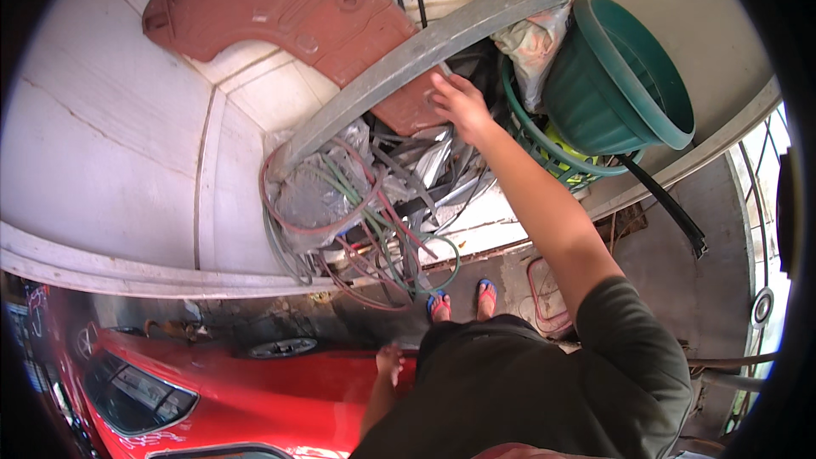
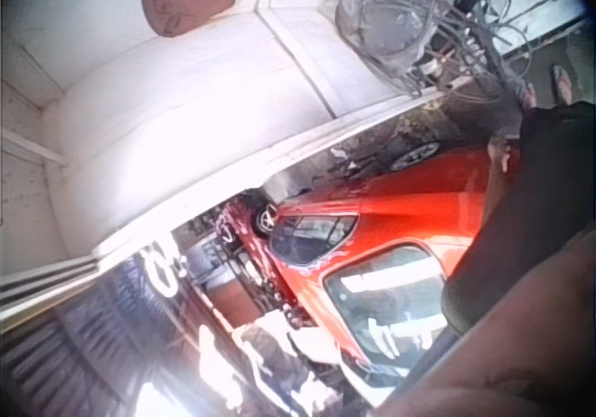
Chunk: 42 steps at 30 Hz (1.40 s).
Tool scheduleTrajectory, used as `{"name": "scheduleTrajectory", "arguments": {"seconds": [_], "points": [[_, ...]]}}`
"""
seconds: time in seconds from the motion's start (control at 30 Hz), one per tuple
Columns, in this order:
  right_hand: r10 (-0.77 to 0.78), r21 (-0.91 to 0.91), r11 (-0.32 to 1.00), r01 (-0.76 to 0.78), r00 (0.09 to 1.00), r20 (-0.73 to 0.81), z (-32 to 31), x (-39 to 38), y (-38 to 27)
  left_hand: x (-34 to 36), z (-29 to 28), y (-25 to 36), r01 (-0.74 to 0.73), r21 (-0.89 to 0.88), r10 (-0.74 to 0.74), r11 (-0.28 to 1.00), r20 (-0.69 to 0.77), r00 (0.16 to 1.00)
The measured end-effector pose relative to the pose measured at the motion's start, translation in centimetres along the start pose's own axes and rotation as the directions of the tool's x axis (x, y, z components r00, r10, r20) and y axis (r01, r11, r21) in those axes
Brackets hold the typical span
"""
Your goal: The person moves a fan and then untangles and coils a long red cable and a green cable in a cluttered garage. They handle the cables by hand, separating loops and winding them into neat bundles.
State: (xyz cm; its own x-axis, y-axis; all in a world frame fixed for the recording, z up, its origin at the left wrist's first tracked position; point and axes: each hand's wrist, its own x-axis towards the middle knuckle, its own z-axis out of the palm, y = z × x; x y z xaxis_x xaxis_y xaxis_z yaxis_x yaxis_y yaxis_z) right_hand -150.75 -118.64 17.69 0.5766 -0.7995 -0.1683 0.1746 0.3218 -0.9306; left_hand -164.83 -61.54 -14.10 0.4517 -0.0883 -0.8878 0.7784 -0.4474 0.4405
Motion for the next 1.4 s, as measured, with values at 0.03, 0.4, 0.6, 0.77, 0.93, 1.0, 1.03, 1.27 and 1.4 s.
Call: {"name": "scheduleTrajectory", "arguments": {"seconds": [0.03, 0.4, 0.6, 0.77, 0.93, 1.0, 1.03, 1.27, 1.4], "points": [[0.0, 0.034, 0.999, -0.001, 0.999, 0.035, 1.7, 1.9, -0.6, -0.5, 0.3, -1.1, 0.026, -0.005, -0.026, 1.0, -0.006, 1.0], [-0.267, 0.088, 0.954, 0.287, 0.946, -0.186, 7.6, 5.1, -3.8, 1.1, -0.9, -10.3, -0.447, 0.025, 0.425, 0.894, 0.266, 0.865], [-0.542, -0.024, 0.841, 0.541, 0.84, -0.02, 8.5, -1.4, -17.8, -1.5, -2.1, -1.3, -0.432, 0.354, 0.508, 0.829, -0.153, 0.848], [-0.798, -0.082, 0.602, 0.794, 0.597, -0.078, 6.4, -7.7, -30.1, -1.0, -1.7, 9.7, -0.809, 0.213, 0.811, 0.549, -0.371, 0.453], [-0.95, -0.201, 0.244, 0.949, 0.192, -0.247, 4.1, -11.3, -32.7, -9.3, 1.9, 23.8, -0.917, 0.272, 0.902, 0.293, -0.398, 0.17], [-0.953, -0.213, 0.269, 0.939, 0.227, -0.202, 3.1, -13.9, -32.0, -11.4, 4.2, 27.6, -0.948, 0.303, 0.956, 0.1, -0.292, 0.008], [-0.962, -0.27, 0.238, 0.933, 0.189, -0.195, 2.4, -14.2, -31.2, -13.3, 5.8, 29.4, -0.96, 0.279, 0.968, 0.008, -0.242, -0.062], [-0.978, -0.644, 0.173, 0.745, 0.208, -0.021, -3.5, -19.5, -16.4, -20.2, 15.4, 35.2, -0.957, -0.252, 0.965, -0.144, 0.18, -0.193], [-0.871, -0.679, 0.288, 0.675, 0.479, 0.108, -7.1, -25.5, -6.6, -27.3, 18.2, 38.2, -0.898, -0.405, 0.89, -0.174, 0.326, -0.32]]}}
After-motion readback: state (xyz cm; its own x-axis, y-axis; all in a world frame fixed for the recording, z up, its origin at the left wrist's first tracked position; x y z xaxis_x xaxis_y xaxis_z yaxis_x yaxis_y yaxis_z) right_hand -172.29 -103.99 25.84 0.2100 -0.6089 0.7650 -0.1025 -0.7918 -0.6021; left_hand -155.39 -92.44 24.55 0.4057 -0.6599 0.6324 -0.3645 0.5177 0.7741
